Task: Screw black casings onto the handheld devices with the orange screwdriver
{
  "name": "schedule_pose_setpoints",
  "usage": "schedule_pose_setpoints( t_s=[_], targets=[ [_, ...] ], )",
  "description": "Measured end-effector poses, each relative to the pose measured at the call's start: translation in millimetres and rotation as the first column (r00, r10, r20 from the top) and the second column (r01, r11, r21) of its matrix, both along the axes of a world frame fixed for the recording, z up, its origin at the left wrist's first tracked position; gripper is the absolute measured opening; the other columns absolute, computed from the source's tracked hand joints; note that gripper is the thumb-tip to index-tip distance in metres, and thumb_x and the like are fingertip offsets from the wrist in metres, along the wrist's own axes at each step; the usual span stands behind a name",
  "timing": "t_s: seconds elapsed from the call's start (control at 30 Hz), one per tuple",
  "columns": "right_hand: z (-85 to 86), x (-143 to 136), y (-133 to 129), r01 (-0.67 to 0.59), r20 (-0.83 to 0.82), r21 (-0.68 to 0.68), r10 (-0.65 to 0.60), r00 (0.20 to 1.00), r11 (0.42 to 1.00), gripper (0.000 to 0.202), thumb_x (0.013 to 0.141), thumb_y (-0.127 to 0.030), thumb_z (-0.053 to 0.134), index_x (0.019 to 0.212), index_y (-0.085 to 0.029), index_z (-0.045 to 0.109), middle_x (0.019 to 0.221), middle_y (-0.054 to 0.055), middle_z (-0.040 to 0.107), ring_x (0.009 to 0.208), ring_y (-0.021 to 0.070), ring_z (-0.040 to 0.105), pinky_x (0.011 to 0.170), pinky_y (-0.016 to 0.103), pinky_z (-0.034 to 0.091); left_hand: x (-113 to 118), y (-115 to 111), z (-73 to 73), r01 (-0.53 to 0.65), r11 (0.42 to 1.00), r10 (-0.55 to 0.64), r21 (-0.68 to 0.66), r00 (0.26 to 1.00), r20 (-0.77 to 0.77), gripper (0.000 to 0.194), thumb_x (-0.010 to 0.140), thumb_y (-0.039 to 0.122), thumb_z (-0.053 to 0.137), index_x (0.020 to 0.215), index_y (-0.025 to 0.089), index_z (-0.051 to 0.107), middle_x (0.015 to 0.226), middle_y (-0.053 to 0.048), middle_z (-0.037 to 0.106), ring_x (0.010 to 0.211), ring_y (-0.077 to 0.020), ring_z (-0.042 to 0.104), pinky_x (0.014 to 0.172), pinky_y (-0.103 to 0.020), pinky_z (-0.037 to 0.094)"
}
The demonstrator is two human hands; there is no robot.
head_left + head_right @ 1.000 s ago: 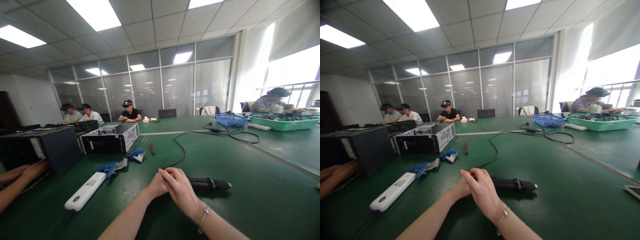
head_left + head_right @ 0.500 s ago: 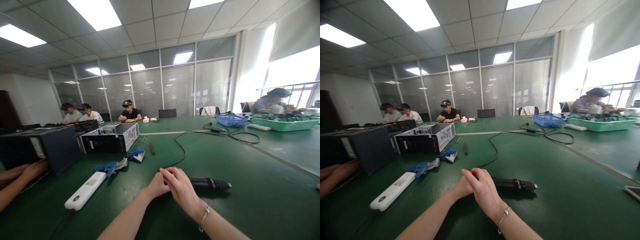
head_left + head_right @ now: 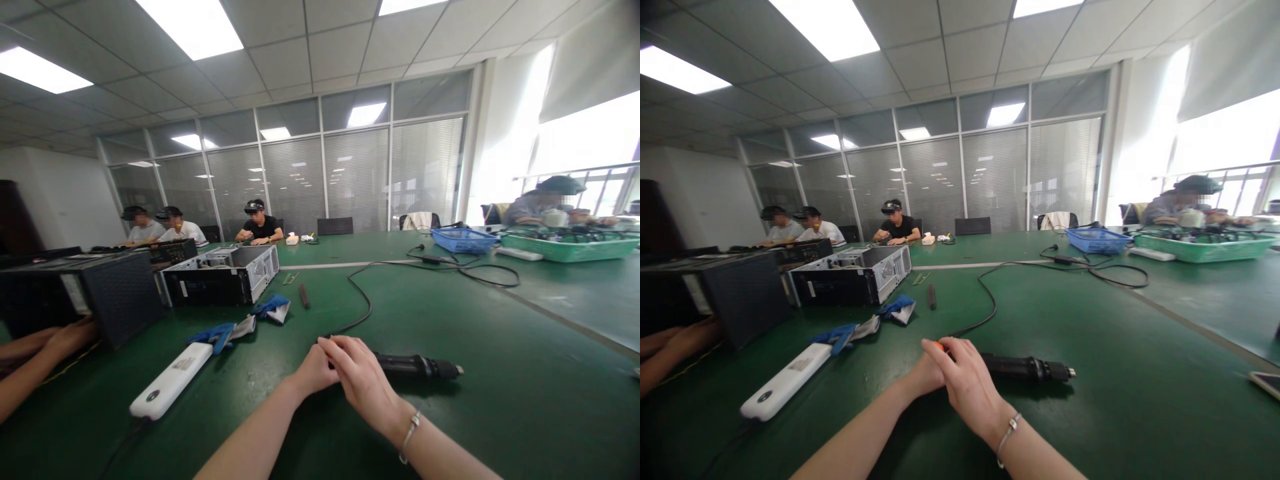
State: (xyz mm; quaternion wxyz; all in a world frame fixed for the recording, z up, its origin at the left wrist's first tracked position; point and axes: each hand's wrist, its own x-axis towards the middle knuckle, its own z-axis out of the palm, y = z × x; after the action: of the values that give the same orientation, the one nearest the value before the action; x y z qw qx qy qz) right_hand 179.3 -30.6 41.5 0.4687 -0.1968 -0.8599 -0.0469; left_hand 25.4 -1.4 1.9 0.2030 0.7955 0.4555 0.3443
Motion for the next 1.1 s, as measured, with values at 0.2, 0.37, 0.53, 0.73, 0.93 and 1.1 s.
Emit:
schedule_pose_setpoints(
  t_s=[0.2, 0.37, 0.53, 0.73, 0.93, 1.1],
  targets=[
    [0.1, -0.1, -0.1, 0.013, 0.006, 0.024, -0.014, 1.000, 1.000, 0.046, 0.090, -0.010, 0.045, 0.134, -0.024, 0.048, 0.109, 0.013, 0.058, 0.097, 0.0230, 0.056, 0.081, 0.041, 0.052, -4.0, 2.1, -1.9, -0.003, 0.999, 0.004, 0.054, 1.000, -0.016, 0.020, 0.079, 0.012, 0.055, 0.096, 0.012, 0.065, 0.097, -0.006, 0.068, 0.090, -0.0206, 0.064, 0.079, -0.026, 0.052],
    [-1.0, 1.4, 3.1, 0.013, -0.023, 0.048, -0.011, 1.000, 0.999, 0.052, 0.089, -0.005, 0.041, 0.136, -0.026, 0.047, 0.104, 0.011, 0.060, 0.091, 0.0207, 0.058, 0.076, 0.037, 0.053, -5.2, 2.2, -2.3, 0.034, 0.998, -0.033, 0.047, 0.999, -0.021, 0.023, 0.076, 0.011, 0.059, 0.098, 0.012, 0.064, 0.100, -0.007, 0.068, 0.088, -0.0203, 0.064, 0.080, -0.027, 0.052],
    [0.6, 0.3, -1.6, -0.027, 0.028, 0.037, 0.026, 0.999, 0.999, 0.053, 0.088, -0.004, 0.041, 0.136, -0.023, 0.046, 0.111, 0.012, 0.059, 0.098, 0.0218, 0.057, 0.082, 0.040, 0.052, -4.5, 2.3, -2.0, 0.026, 0.997, -0.024, 0.073, 0.999, -0.034, 0.021, 0.079, 0.010, 0.055, 0.099, 0.011, 0.064, 0.103, -0.008, 0.067, 0.094, -0.0221, 0.063, 0.084, -0.028, 0.052],
    [-0.6, 1.2, 2.7, 0.033, -0.057, 0.038, -0.031, 0.998, 0.999, 0.044, 0.091, -0.011, 0.045, 0.133, -0.024, 0.049, 0.104, 0.011, 0.059, 0.092, 0.0212, 0.057, 0.077, 0.038, 0.053, -4.2, 1.8, -1.0, 0.048, 0.998, -0.048, 0.049, 0.999, 0.000, 0.027, 0.077, 0.013, 0.060, 0.104, 0.013, 0.065, 0.101, -0.006, 0.070, 0.091, -0.0206, 0.065, 0.082, -0.026, 0.051],
    [-2.8, 1.8, 1.1, -0.038, -0.007, 0.010, 0.038, 0.999, 0.999, 0.057, 0.089, -0.002, 0.037, 0.141, -0.023, 0.039, 0.113, 0.012, 0.058, 0.099, 0.0218, 0.055, 0.083, 0.040, 0.052, -5.0, 3.2, -4.1, 0.035, 0.998, -0.035, 0.044, 0.999, 0.011, 0.026, 0.076, 0.010, 0.058, 0.100, 0.012, 0.066, 0.096, -0.007, 0.070, 0.089, -0.0211, 0.065, 0.079, -0.026, 0.052],
    [-3.7, 1.0, 2.0, 0.021, -0.029, 0.009, -0.020, 0.999, 1.000, 0.045, 0.091, -0.012, 0.046, 0.135, -0.023, 0.047, 0.110, 0.012, 0.057, 0.097, 0.0226, 0.056, 0.081, 0.041, 0.052, -3.5, 0.0, 2.0, 0.069, 0.997, -0.071, 0.047, 0.996, 0.053, 0.029, 0.078, 0.012, 0.058, 0.106, 0.014, 0.065, 0.103, -0.007, 0.070, 0.093, -0.0209, 0.064, 0.083, -0.026, 0.051]
  ],
)
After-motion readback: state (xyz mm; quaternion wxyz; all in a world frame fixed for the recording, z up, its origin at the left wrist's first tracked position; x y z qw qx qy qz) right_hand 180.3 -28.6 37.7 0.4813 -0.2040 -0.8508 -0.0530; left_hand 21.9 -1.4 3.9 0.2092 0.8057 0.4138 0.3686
